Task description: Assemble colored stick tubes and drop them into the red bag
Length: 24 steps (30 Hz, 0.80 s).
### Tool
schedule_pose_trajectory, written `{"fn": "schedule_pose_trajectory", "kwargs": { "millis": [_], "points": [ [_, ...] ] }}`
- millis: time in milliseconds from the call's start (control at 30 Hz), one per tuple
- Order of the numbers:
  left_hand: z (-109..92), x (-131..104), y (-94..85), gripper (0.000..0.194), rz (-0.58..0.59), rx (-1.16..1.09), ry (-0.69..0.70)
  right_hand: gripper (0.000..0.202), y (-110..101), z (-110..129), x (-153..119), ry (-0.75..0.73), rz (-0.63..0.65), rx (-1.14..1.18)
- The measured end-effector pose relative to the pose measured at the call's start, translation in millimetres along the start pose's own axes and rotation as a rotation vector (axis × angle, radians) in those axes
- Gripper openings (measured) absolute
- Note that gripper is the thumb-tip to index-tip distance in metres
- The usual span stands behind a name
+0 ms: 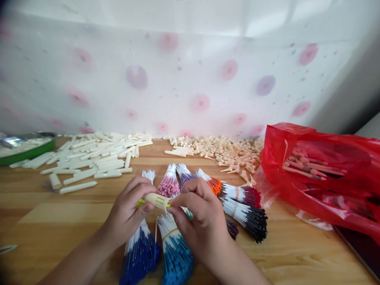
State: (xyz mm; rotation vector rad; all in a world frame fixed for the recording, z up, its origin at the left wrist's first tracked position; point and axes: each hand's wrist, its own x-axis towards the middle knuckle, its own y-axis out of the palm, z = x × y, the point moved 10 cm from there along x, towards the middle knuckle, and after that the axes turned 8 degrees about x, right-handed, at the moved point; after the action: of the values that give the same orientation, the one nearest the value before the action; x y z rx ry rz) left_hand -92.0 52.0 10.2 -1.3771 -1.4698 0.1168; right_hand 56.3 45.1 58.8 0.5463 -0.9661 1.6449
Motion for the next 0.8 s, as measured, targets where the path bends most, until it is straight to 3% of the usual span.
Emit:
{"fn": "schedule_pose_trajectory", "kwargs": {
  "millis": [233,567,800],
  "points": [
    [-1.4,-2.3,-6.9,0.032,-0.092,0.121,0.026,0.016,6.9,-8.9,-1.1,0.068,0.055,0.036],
    [-16.0,-5.3,-16.3,0.026,-0.201,0.34,0.1,0.01,10.1,-42.8,-7.7,0.371,-0.02,0.252],
    [-15.0,-4.2,-17.8,0.021,-0.209,0.402,0.078,0.013,17.4,-39.3,-7.9,0.354,0.033,0.302]
  ]
}}
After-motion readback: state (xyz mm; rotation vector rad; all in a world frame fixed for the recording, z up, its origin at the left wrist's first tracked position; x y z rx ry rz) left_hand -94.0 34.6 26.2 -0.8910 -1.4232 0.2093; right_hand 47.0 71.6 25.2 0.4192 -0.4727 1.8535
